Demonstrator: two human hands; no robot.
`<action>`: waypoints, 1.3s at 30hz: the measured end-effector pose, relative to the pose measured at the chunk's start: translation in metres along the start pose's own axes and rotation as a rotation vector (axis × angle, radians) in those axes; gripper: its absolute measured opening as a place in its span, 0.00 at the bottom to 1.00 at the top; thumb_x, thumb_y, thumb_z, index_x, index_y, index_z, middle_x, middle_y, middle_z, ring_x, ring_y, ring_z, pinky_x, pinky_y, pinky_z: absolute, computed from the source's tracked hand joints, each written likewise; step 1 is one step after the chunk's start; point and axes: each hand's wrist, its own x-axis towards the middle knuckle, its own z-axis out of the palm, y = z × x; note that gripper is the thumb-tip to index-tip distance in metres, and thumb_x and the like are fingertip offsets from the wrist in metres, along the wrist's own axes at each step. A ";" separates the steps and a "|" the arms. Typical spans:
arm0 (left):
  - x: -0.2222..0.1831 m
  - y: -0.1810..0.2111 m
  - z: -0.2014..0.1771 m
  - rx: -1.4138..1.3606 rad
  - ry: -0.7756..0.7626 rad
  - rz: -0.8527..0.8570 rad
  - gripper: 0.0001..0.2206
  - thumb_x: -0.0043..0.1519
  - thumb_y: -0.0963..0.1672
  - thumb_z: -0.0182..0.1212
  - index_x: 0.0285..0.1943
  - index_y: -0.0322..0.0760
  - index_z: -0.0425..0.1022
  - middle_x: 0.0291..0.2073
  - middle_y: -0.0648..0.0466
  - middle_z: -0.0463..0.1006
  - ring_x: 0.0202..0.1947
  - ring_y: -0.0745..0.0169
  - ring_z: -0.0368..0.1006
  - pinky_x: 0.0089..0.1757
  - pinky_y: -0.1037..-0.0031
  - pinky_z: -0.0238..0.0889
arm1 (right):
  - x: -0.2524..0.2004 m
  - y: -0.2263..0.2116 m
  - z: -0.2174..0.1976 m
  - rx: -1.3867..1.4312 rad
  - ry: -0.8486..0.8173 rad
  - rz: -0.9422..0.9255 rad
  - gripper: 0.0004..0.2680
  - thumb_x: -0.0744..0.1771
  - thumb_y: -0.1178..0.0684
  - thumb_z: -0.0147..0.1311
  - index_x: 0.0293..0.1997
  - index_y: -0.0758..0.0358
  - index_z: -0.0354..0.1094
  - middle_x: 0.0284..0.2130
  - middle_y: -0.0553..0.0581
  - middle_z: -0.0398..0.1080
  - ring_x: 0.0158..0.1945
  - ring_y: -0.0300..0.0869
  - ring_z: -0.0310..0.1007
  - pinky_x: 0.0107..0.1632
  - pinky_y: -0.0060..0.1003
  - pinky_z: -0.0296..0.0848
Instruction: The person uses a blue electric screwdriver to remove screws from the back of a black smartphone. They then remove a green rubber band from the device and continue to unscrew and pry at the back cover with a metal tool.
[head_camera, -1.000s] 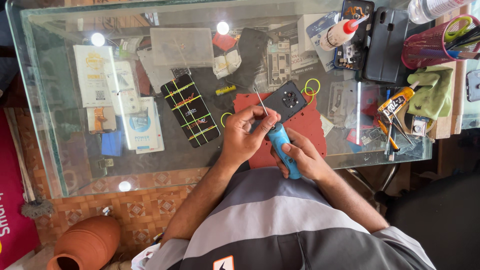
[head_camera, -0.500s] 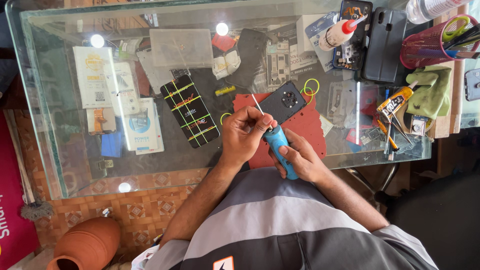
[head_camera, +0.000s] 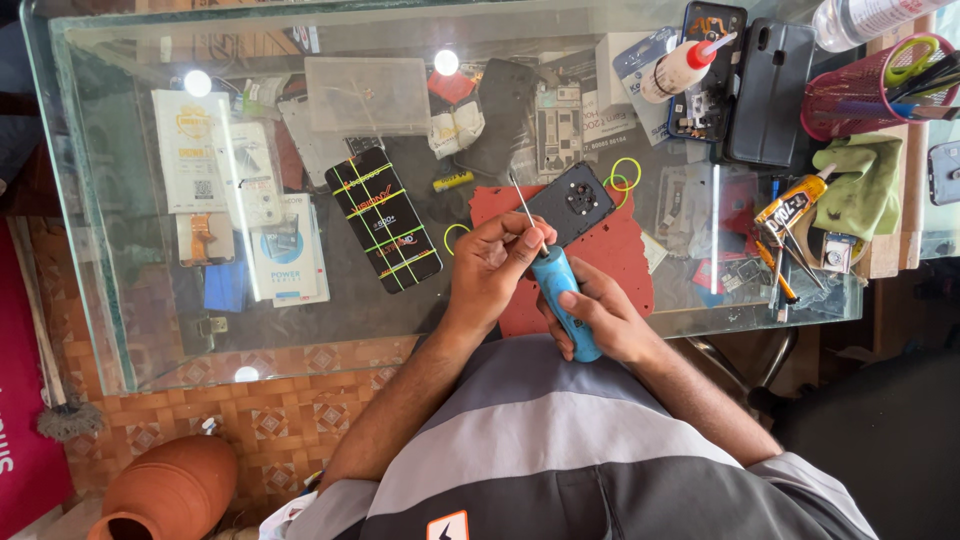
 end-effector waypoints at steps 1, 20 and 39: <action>0.000 0.001 -0.001 0.000 0.001 0.009 0.05 0.71 0.40 0.61 0.50 0.29 0.78 0.43 0.52 0.79 0.42 0.71 0.73 0.42 0.78 0.68 | 0.000 0.000 0.001 -0.024 0.001 0.002 0.18 0.70 0.43 0.49 0.55 0.72 0.58 0.29 0.57 0.66 0.23 0.38 0.69 0.24 0.35 0.71; 0.018 0.043 -0.009 0.154 0.166 0.322 0.04 0.70 0.38 0.60 0.47 0.25 0.76 0.46 0.48 0.78 0.43 0.63 0.76 0.48 0.71 0.73 | 0.002 -0.013 0.008 -0.597 0.063 -0.006 0.11 0.68 0.50 0.49 0.47 0.70 0.61 0.15 0.52 0.67 0.18 0.37 0.70 0.25 0.34 0.68; 0.012 0.085 -0.036 1.269 -0.362 0.599 0.07 0.56 0.35 0.64 0.39 0.29 0.69 0.35 0.50 0.73 0.37 0.52 0.73 0.37 0.66 0.71 | -0.012 -0.046 -0.017 -1.016 -0.017 0.081 0.18 0.64 0.48 0.55 0.56 0.67 0.65 0.21 0.62 0.73 0.25 0.53 0.77 0.30 0.47 0.71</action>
